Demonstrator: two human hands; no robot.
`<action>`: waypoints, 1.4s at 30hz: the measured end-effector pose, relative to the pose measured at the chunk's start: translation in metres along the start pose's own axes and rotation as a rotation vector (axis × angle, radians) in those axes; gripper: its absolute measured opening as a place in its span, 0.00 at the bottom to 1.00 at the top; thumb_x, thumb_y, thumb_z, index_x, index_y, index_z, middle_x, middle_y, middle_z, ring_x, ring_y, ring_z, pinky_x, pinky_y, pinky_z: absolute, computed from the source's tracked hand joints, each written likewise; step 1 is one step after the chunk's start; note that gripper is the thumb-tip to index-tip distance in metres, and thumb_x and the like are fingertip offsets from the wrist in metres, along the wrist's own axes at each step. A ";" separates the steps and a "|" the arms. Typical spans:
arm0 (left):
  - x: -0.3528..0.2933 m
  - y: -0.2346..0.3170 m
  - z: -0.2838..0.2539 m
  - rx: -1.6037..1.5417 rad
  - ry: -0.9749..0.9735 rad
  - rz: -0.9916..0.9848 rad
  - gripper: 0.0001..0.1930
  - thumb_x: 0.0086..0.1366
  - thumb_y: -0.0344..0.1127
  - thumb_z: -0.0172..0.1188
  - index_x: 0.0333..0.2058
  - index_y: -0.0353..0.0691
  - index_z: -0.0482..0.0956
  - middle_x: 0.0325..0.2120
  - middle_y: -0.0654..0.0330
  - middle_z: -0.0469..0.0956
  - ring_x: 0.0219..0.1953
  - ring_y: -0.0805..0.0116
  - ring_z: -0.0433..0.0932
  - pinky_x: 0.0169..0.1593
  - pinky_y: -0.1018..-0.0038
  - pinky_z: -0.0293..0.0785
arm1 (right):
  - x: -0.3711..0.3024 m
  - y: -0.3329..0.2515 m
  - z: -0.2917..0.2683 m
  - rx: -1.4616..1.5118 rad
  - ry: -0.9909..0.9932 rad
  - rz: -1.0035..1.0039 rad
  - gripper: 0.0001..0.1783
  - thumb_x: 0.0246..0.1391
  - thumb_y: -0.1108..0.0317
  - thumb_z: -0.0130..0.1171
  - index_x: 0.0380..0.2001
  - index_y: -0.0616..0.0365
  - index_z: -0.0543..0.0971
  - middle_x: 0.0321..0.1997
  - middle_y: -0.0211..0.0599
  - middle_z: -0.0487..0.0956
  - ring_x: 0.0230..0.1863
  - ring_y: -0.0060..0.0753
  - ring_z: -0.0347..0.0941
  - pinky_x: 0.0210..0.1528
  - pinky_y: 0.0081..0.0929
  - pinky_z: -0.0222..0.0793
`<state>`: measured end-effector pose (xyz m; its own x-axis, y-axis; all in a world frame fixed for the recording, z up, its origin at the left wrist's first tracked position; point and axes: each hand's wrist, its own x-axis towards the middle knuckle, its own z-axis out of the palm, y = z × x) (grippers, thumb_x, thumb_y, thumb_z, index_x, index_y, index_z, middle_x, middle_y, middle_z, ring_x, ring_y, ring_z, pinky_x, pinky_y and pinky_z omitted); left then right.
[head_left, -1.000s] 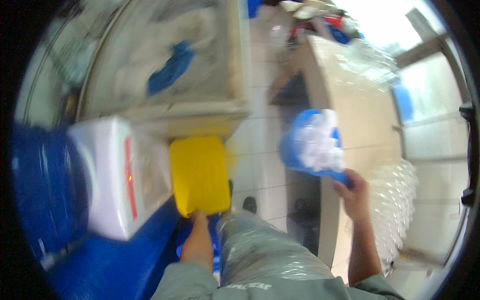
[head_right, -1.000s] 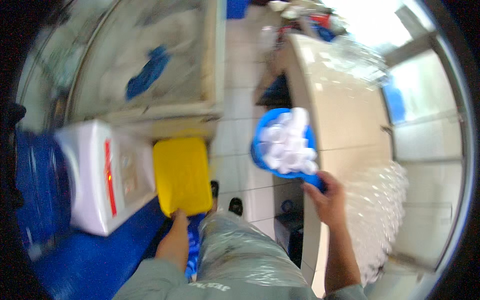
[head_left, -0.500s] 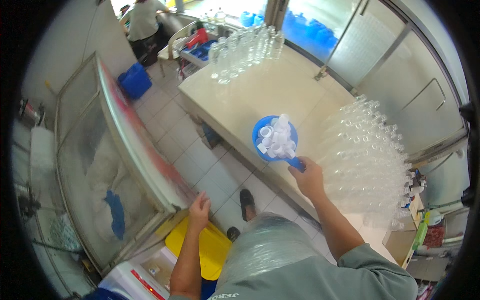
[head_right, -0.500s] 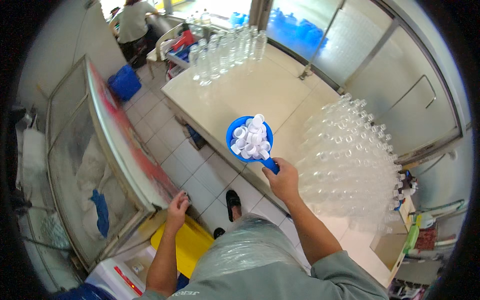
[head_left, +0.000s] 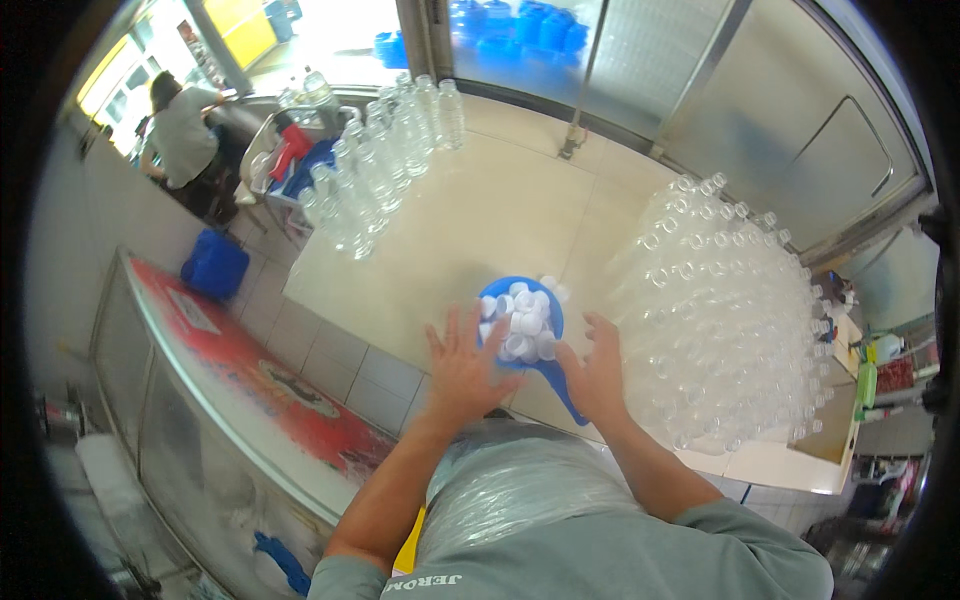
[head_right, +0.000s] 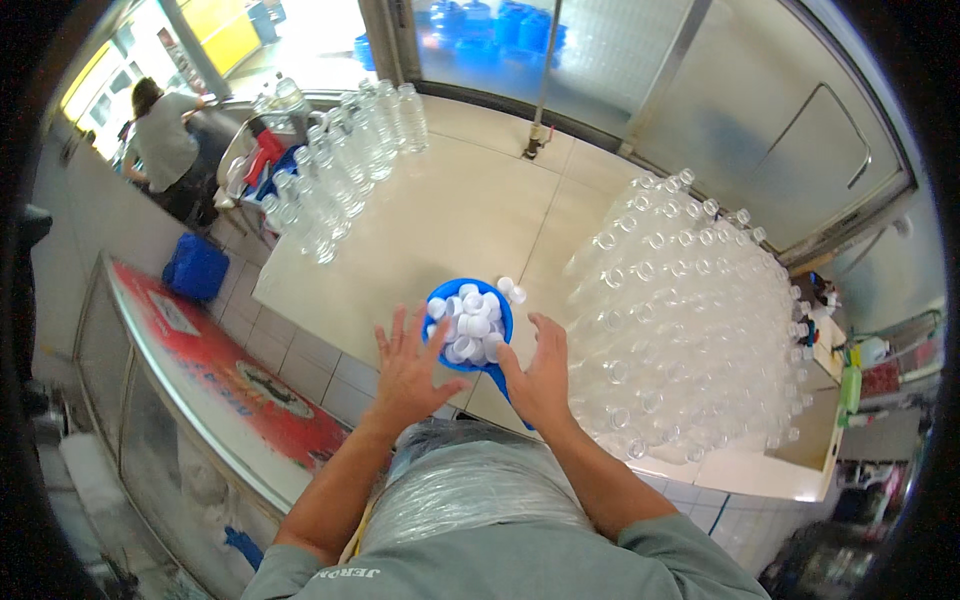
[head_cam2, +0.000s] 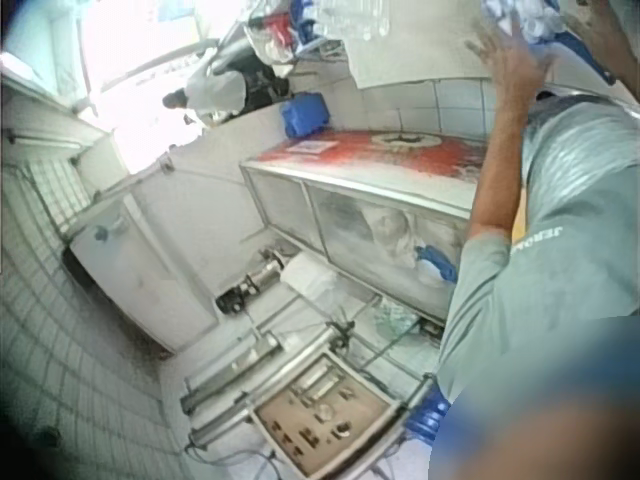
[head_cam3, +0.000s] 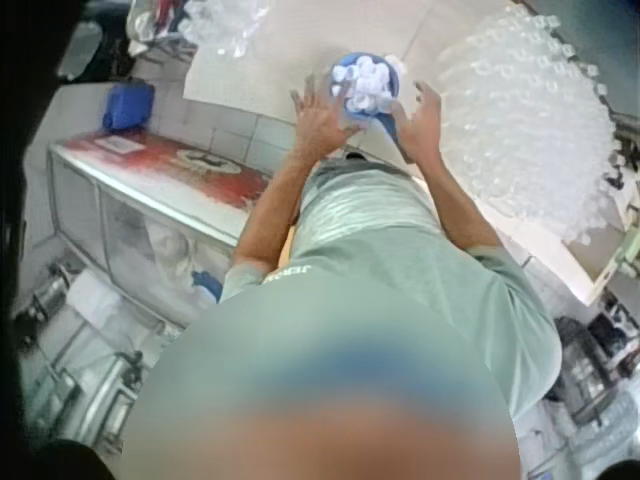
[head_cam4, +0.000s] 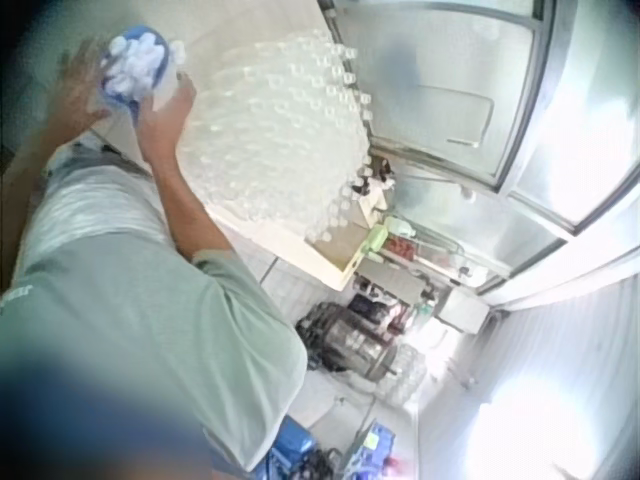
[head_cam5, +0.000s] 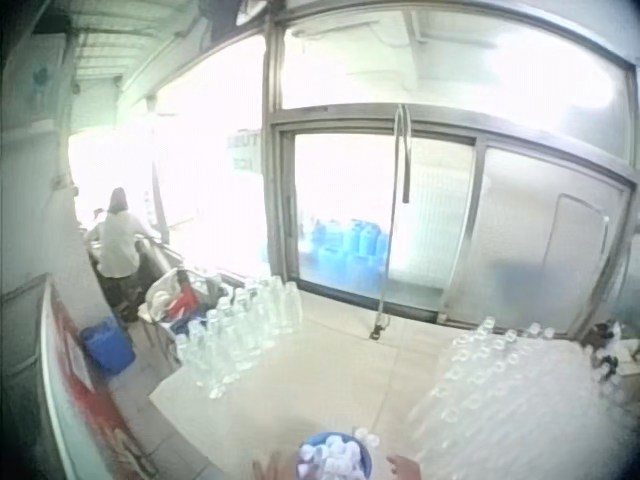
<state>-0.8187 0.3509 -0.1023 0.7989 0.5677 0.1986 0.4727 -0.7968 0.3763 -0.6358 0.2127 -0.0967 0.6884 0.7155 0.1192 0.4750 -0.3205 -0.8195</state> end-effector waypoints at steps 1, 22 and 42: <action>0.012 -0.002 0.006 0.003 -0.054 0.031 0.51 0.57 0.72 0.66 0.73 0.53 0.63 0.76 0.43 0.49 0.77 0.30 0.42 0.68 0.20 0.37 | 0.015 0.001 0.011 -0.013 0.031 -0.021 0.38 0.61 0.55 0.66 0.65 0.67 0.67 0.65 0.62 0.69 0.65 0.60 0.67 0.70 0.46 0.62; 0.191 -0.158 -0.011 -0.171 -0.168 0.446 0.56 0.51 0.63 0.76 0.75 0.54 0.59 0.77 0.46 0.46 0.77 0.31 0.44 0.68 0.22 0.46 | 0.051 0.090 0.162 -0.512 0.087 0.117 0.25 0.60 0.61 0.61 0.60 0.48 0.78 0.62 0.51 0.74 0.58 0.58 0.73 0.60 0.46 0.73; 0.111 -0.290 -0.116 -0.444 0.082 -0.396 0.24 0.60 0.39 0.76 0.54 0.40 0.83 0.20 0.59 0.74 0.24 0.63 0.74 0.33 0.65 0.74 | 0.188 -0.184 0.204 0.614 -0.223 0.288 0.16 0.60 0.70 0.66 0.51 0.52 0.80 0.35 0.30 0.79 0.30 0.22 0.74 0.30 0.29 0.73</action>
<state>-0.9103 0.6693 -0.0849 0.5538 0.8322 0.0285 0.5144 -0.3688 0.7742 -0.7054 0.5325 -0.0377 0.5800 0.7861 -0.2137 -0.1492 -0.1554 -0.9765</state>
